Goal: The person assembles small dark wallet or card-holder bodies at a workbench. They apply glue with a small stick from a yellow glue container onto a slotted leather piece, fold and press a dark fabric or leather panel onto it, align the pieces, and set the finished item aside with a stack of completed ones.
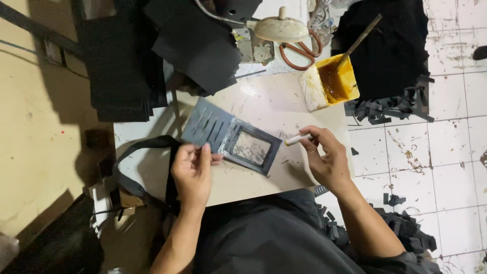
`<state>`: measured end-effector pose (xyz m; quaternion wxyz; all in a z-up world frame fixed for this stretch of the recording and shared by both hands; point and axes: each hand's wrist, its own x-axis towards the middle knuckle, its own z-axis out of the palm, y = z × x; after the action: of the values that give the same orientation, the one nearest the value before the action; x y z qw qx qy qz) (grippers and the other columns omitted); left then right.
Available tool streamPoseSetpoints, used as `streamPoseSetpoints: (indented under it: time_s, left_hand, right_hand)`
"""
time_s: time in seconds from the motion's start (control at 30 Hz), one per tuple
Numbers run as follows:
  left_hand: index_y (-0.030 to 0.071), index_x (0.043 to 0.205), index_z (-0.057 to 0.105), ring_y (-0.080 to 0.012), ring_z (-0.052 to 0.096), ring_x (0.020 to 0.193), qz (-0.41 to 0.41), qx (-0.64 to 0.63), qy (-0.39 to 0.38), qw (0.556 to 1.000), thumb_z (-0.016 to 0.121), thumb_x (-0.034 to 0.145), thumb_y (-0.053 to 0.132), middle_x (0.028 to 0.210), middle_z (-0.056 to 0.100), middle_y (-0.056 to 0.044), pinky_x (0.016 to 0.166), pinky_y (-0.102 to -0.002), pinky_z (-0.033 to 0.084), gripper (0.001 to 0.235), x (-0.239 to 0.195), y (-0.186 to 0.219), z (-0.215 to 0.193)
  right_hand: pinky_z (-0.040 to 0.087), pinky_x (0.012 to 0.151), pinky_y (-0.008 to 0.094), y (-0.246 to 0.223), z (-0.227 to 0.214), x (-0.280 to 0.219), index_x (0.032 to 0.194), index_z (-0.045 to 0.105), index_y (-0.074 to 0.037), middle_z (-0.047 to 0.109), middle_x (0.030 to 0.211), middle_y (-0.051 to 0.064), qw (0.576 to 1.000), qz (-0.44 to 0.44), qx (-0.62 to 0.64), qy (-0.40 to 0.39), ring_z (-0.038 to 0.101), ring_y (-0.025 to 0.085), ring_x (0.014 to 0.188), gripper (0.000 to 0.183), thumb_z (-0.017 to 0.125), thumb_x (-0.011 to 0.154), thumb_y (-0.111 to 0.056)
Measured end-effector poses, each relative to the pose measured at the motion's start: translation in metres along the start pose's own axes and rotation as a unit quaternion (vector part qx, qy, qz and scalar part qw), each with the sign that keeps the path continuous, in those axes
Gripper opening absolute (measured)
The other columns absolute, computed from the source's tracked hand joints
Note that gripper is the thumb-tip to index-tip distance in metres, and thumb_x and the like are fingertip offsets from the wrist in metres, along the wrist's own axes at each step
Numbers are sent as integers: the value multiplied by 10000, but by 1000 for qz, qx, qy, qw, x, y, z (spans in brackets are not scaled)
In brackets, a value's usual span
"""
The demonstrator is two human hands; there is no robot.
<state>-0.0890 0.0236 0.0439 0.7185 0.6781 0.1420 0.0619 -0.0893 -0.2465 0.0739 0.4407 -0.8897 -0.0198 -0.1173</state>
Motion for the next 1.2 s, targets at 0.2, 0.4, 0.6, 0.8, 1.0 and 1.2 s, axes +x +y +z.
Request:
streamPoseSetpoints:
  time_s: [0.2,0.4,0.6,0.8,1.0,1.2]
  left_hand:
    - [-84,1184,517,-209,760,786,-36,8,-24,999,579,992,-22,968,713,-192,711,-254,628,211,-38,1,-13]
    - [-73,1200,529,-190,748,783,-29,6,-18,999,594,976,-37,994,730,-186,715,-252,626,236,-44,-7,-12]
    - [-70,1170,511,-197,775,781,17,57,-30,998,599,974,-39,937,737,-185,695,-241,649,217,-43,-5,-11]
    - [-64,1252,459,-203,773,772,36,74,-33,996,589,968,-63,951,704,-177,681,-244,654,312,-43,-5,-10]
    - [-16,1275,303,-146,588,716,80,160,-7,984,651,899,-80,1048,546,-147,516,-210,494,516,-46,-4,-16]
    - [60,1212,685,-286,607,1058,379,414,3,828,834,824,157,1130,602,-111,921,-442,458,427,-30,-13,10]
  right_hand:
    - [462,652,262,-2,7,12,1164,668,-13,638,918,67,997,20,1,-71,538,146,727,216,676,949,1]
    - [480,698,282,5,22,16,1166,673,-28,692,922,54,992,-78,-64,-77,578,171,786,253,706,917,5]
    - [483,738,282,22,33,23,1205,656,-19,732,930,44,981,-153,-99,-71,601,180,803,261,673,945,-37]
    - [477,783,286,12,28,19,1174,660,-23,752,947,19,979,-150,-110,-85,607,176,831,224,671,951,-38]
    - [487,833,322,8,23,18,1190,643,-19,724,961,55,981,-142,-95,-92,618,212,875,272,676,920,-16]
    - [555,808,419,30,34,17,1176,703,-108,699,893,70,980,-162,-95,-61,682,318,876,233,716,946,-70]
